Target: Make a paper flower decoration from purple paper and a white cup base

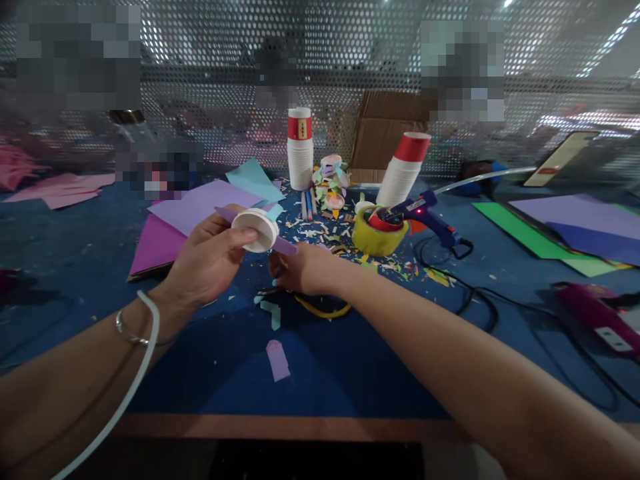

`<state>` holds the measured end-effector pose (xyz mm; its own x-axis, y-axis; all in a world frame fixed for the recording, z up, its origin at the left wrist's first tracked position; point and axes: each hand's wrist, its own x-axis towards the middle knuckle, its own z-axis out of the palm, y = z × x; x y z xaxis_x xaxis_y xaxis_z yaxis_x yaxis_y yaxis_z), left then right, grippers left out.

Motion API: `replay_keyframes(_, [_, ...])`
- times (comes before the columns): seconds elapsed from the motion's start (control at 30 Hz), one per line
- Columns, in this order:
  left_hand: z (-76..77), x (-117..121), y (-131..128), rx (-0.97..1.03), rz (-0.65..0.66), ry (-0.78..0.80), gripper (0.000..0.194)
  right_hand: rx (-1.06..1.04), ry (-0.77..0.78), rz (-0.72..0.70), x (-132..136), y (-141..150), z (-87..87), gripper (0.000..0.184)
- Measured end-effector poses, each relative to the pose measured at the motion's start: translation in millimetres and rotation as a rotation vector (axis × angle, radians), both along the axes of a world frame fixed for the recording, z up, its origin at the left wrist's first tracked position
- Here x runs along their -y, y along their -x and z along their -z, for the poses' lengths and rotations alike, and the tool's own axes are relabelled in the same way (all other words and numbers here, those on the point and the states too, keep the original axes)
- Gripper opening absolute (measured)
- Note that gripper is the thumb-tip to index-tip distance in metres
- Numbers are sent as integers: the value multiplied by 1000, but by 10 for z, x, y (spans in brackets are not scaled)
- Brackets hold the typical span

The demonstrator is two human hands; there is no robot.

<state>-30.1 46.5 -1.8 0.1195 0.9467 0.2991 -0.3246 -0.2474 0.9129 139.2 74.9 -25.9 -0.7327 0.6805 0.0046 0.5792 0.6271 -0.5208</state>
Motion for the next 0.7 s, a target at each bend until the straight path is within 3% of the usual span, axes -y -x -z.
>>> replay_keyframes(0.23, [-14, 1, -9, 27, -16, 37, 14, -65, 64, 1, 3, -40, -16, 10])
replay_keyframes(0.47, [-20, -13, -1, 68, 16, 106, 13, -231, 145, 141, 111, -419, -193, 5])
replay_keyframes(0.7, [-100, 33, -44, 181, 65, 434, 21, -686, 283, 311, 266, -735, -242, 22])
